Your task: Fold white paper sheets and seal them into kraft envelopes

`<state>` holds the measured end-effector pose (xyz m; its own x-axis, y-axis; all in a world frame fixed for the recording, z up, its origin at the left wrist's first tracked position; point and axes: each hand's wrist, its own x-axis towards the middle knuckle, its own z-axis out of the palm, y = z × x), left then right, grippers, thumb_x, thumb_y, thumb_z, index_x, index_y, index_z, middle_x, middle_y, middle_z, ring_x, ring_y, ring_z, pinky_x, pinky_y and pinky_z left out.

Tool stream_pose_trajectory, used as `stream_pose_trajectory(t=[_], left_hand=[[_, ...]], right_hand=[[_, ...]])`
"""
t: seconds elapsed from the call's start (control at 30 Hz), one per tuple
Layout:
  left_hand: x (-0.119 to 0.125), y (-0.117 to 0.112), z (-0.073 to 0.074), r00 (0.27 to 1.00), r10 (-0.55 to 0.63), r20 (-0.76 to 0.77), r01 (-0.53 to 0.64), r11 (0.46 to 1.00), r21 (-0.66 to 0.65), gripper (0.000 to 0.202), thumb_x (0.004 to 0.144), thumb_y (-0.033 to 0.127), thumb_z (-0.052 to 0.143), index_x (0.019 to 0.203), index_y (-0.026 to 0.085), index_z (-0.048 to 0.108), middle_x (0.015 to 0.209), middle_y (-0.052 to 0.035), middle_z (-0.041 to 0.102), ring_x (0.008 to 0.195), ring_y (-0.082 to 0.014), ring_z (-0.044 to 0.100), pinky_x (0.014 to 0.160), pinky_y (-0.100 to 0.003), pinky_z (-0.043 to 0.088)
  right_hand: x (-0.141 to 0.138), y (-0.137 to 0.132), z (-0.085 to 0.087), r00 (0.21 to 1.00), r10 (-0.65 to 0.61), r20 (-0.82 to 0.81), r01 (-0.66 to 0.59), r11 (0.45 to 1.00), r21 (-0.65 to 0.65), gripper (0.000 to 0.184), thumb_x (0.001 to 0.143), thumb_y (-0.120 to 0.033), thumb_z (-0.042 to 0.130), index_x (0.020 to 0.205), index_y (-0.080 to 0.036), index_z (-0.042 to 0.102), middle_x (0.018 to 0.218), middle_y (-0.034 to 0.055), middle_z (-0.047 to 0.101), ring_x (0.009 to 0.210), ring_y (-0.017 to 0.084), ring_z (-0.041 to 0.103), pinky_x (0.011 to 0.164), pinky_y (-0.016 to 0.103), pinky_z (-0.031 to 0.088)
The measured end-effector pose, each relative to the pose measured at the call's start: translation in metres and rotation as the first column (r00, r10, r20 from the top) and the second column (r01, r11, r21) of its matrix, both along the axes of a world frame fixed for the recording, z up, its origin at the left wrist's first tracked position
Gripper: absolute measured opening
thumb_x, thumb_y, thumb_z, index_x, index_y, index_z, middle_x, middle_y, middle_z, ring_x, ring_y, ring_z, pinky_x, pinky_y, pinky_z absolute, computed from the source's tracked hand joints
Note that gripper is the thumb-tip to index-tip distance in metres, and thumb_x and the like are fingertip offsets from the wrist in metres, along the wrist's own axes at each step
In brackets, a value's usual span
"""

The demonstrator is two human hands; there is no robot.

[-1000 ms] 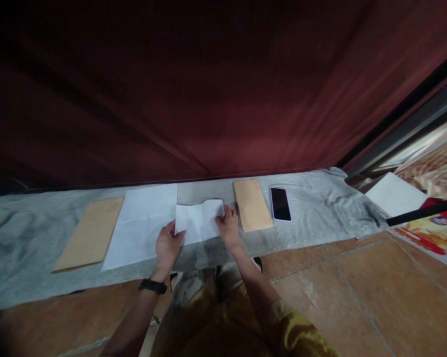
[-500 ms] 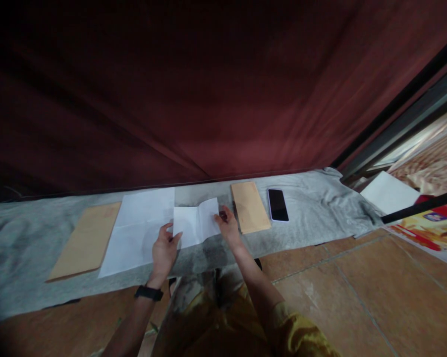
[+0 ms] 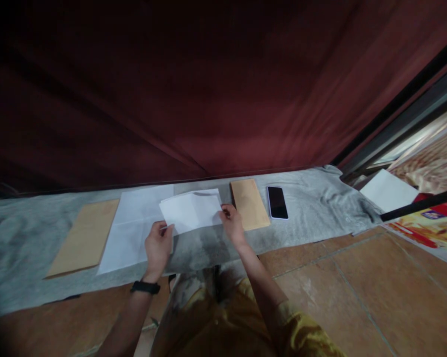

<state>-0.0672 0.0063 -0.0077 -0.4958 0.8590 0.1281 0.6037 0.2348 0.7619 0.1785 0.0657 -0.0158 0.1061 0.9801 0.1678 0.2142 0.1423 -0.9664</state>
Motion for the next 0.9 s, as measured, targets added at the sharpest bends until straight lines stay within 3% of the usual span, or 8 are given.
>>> stream_pose_trajectory(t=[0.13, 0.23, 0.33, 0.4, 0.57, 0.7, 0.83, 0.9], left_hand=[[-0.004, 0.007, -0.004, 0.979, -0.024, 0.204, -0.005, 0.990, 0.139, 0.030, 0.084, 0.039, 0.065, 0.107, 0.021, 0.065, 0.090, -0.0038, 0.071, 0.081, -0.0192, 0.067, 0.076, -0.031, 0.052], [-0.002, 0.006, -0.004, 0.950, -0.130, 0.283, 0.050, 0.961, 0.273, 0.045, 0.082, 0.041, 0.069, 0.122, 0.021, 0.062, 0.122, -0.0103, 0.067, 0.107, -0.0221, 0.065, 0.088, -0.036, 0.055], [-0.002, -0.001, 0.000, 0.963, -0.208, 0.172, 0.139, 0.929, 0.343, 0.045, 0.084, 0.041, 0.070, 0.125, 0.023, 0.064, 0.146, -0.0118, 0.052, 0.132, -0.0257, 0.052, 0.105, -0.041, 0.048], [-0.002, -0.005, 0.003, 0.967, -0.220, 0.130, 0.163, 0.924, 0.347, 0.052, 0.085, 0.040, 0.071, 0.133, 0.025, 0.060, 0.155, -0.0116, 0.043, 0.139, -0.0267, 0.045, 0.110, -0.042, 0.045], [-0.004, -0.006, 0.011, 0.959, -0.259, 0.115, 0.207, 0.918, 0.339, 0.091, 0.081, 0.043, 0.077, 0.157, 0.030, 0.029, 0.164, -0.0128, 0.026, 0.151, -0.0284, 0.029, 0.121, -0.046, 0.032], [-0.005, -0.008, 0.012, 0.955, -0.294, -0.031, 0.288, 0.901, 0.325, 0.096, 0.081, 0.045, 0.077, 0.159, 0.027, 0.024, 0.168, -0.0148, 0.012, 0.155, -0.0319, 0.017, 0.125, -0.050, 0.021], [-0.007, -0.011, 0.010, 0.952, -0.264, -0.153, 0.300, 0.901, 0.314, 0.111, 0.082, 0.048, 0.075, 0.162, 0.024, 0.001, 0.169, -0.0196, -0.001, 0.156, -0.0336, 0.003, 0.124, -0.056, 0.017], [-0.008, -0.012, 0.009, 0.944, -0.262, -0.199, 0.315, 0.893, 0.320, 0.113, 0.081, 0.049, 0.076, 0.161, 0.022, 0.001, 0.168, -0.0210, -0.003, 0.156, -0.0346, 0.002, 0.124, -0.057, 0.016]], right_hand=[[0.005, -0.015, 0.006, 0.988, 0.152, -0.030, -0.150, 0.987, 0.049, 0.014, 0.088, -0.037, 0.061, 0.089, -0.023, 0.062, 0.082, -0.0002, 0.064, 0.076, 0.017, 0.062, 0.075, 0.029, 0.052], [0.013, -0.029, 0.005, 0.978, 0.198, 0.060, -0.203, 0.974, 0.099, 0.014, 0.091, -0.037, 0.060, 0.091, -0.024, 0.064, 0.096, 0.0033, 0.068, 0.102, 0.022, 0.065, 0.093, 0.035, 0.052], [0.023, -0.038, 0.003, 0.972, 0.161, 0.173, -0.191, 0.966, 0.171, 0.010, 0.091, -0.033, 0.062, 0.092, -0.024, 0.067, 0.125, 0.0083, 0.064, 0.130, 0.025, 0.053, 0.110, 0.042, 0.042], [0.028, -0.040, 0.003, 0.968, 0.122, 0.218, -0.167, 0.965, 0.203, 0.009, 0.092, -0.030, 0.062, 0.094, -0.024, 0.068, 0.136, 0.0096, 0.057, 0.133, 0.025, 0.050, 0.113, 0.043, 0.041], [0.031, -0.038, 0.012, 0.939, 0.043, 0.341, -0.147, 0.947, 0.287, 0.013, 0.095, -0.024, 0.056, 0.098, -0.024, 0.069, 0.147, 0.0095, 0.047, 0.139, 0.025, 0.044, 0.117, 0.045, 0.038], [0.032, -0.039, 0.016, 0.887, 0.027, 0.460, -0.197, 0.925, 0.325, 0.015, 0.095, -0.024, 0.056, 0.100, -0.024, 0.071, 0.155, 0.0070, 0.039, 0.146, 0.027, 0.035, 0.121, 0.048, 0.032], [0.034, -0.042, 0.014, 0.877, -0.013, 0.480, -0.167, 0.929, 0.330, 0.015, 0.096, -0.025, 0.057, 0.098, -0.023, 0.071, 0.152, 0.0081, 0.042, 0.143, 0.027, 0.038, 0.118, 0.048, 0.037], [0.035, -0.043, 0.013, 0.854, -0.051, 0.517, -0.154, 0.926, 0.345, 0.016, 0.096, -0.023, 0.056, 0.098, -0.024, 0.072, 0.150, 0.0085, 0.043, 0.141, 0.028, 0.039, 0.116, 0.050, 0.039]])
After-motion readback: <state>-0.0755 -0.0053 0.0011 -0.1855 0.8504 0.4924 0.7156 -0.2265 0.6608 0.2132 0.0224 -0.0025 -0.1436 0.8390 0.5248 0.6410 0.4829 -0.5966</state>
